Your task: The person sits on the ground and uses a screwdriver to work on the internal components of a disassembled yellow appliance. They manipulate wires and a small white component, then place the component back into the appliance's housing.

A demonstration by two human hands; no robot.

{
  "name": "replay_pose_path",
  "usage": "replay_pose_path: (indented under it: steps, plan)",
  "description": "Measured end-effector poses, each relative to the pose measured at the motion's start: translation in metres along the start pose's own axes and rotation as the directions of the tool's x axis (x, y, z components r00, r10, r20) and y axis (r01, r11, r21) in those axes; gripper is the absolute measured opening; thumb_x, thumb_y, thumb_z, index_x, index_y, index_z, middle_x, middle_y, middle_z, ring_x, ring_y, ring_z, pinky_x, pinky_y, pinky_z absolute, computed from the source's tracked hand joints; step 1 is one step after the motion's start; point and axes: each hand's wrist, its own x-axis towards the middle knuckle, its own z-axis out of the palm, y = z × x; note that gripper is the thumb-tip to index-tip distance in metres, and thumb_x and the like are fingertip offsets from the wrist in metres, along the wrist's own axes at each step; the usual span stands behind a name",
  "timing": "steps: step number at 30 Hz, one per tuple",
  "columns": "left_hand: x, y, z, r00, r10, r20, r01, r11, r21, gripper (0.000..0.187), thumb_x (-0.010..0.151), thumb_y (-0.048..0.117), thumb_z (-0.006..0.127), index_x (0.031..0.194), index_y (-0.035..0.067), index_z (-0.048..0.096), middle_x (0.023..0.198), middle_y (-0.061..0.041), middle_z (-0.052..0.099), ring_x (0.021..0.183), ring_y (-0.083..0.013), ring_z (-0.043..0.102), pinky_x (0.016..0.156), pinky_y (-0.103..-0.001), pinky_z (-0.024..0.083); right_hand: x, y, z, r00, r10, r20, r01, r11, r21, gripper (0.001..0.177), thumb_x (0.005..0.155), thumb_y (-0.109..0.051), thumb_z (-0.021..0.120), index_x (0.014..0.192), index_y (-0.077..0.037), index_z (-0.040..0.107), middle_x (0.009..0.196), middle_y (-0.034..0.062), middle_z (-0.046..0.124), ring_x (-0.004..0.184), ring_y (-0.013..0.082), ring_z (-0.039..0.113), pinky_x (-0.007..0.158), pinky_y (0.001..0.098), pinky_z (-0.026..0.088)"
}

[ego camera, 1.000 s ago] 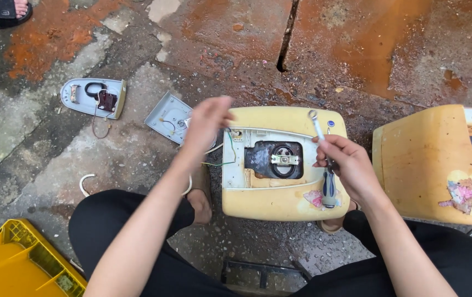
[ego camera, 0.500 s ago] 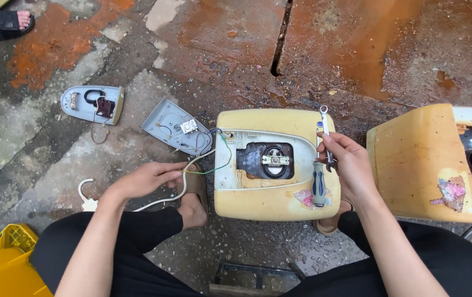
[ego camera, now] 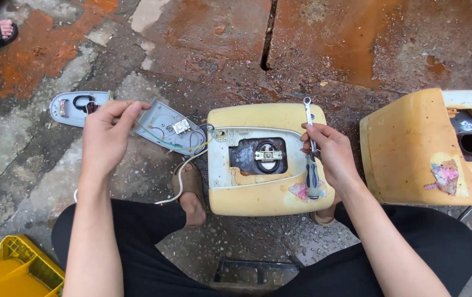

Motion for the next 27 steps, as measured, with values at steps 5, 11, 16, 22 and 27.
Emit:
replay_pose_path:
  steps: [5, 11, 16, 22, 27]
  plan:
    - [-0.039, 0.03, -0.009, 0.898, -0.225, 0.378, 0.295, 0.946, -0.138, 0.024, 0.099, 0.019, 0.07, 0.089, 0.001, 0.082, 0.069, -0.017, 0.073, 0.059, -0.0225, 0.063, 0.065, -0.036, 0.05, -0.002, 0.001, -0.003, 0.999, 0.049, 0.019, -0.048, 0.999, -0.019, 0.027, 0.103, -0.017, 0.063, 0.119, 0.005, 0.068, 0.083, 0.0082, 0.067, 0.07, 0.0123, 0.065, 0.072, 0.0287, 0.06]
    - [-0.081, 0.051, 0.038, 0.659, 0.082, 0.748, 0.232, 0.924, -0.305, 0.016, 0.088, 0.012, 0.076, 0.088, 0.0, 0.087, 0.07, -0.015, 0.079, 0.062, -0.0225, 0.07, 0.066, -0.037, 0.057, -0.022, 0.036, 0.016, 0.949, 0.275, 0.152, -0.273, 0.961, -0.038, 0.031, 0.107, -0.023, 0.051, 0.12, 0.004, 0.061, 0.092, 0.0108, 0.062, 0.072, 0.0165, 0.061, 0.062, 0.0275, 0.052]
    - [-0.098, 0.061, 0.086, 0.696, 0.246, 0.674, 0.154, 0.867, -0.475, 0.015, 0.094, 0.012, 0.074, 0.098, 0.001, 0.083, 0.075, -0.013, 0.074, 0.063, -0.015, 0.057, 0.063, -0.03, 0.048, -0.067, 0.028, 0.044, 0.812, 0.463, 0.355, -0.458, 0.883, -0.103, 0.038, 0.108, -0.035, 0.051, 0.118, 0.002, 0.055, 0.106, 0.0142, 0.061, 0.08, 0.0205, 0.062, 0.059, 0.0294, 0.044]
    - [-0.091, 0.057, 0.108, 0.592, 0.325, 0.737, 0.09, 0.883, -0.462, 0.02, 0.089, 0.015, 0.08, 0.109, 0.01, 0.081, 0.094, -0.009, 0.077, 0.083, -0.0149, 0.068, 0.076, -0.03, 0.061, -0.061, 0.052, 0.041, 0.804, 0.397, 0.442, -0.476, 0.876, 0.079, 0.017, 0.104, -0.016, 0.059, 0.107, -0.004, 0.048, 0.097, 0.0041, 0.058, 0.073, 0.0153, 0.063, 0.05, 0.0202, 0.039]
    - [-0.037, 0.064, 0.092, 0.735, 0.036, 0.677, 0.063, 0.991, -0.12, 0.037, 0.089, 0.012, 0.075, 0.126, 0.008, 0.074, 0.123, -0.015, 0.076, 0.114, -0.034, 0.07, 0.104, -0.052, 0.052, -0.069, 0.038, 0.043, 0.806, 0.369, 0.463, -0.479, 0.866, 0.143, 0.023, 0.101, -0.01, 0.065, 0.105, -0.01, 0.042, 0.091, 0.0024, 0.058, 0.072, 0.0124, 0.062, 0.045, 0.0173, 0.032]
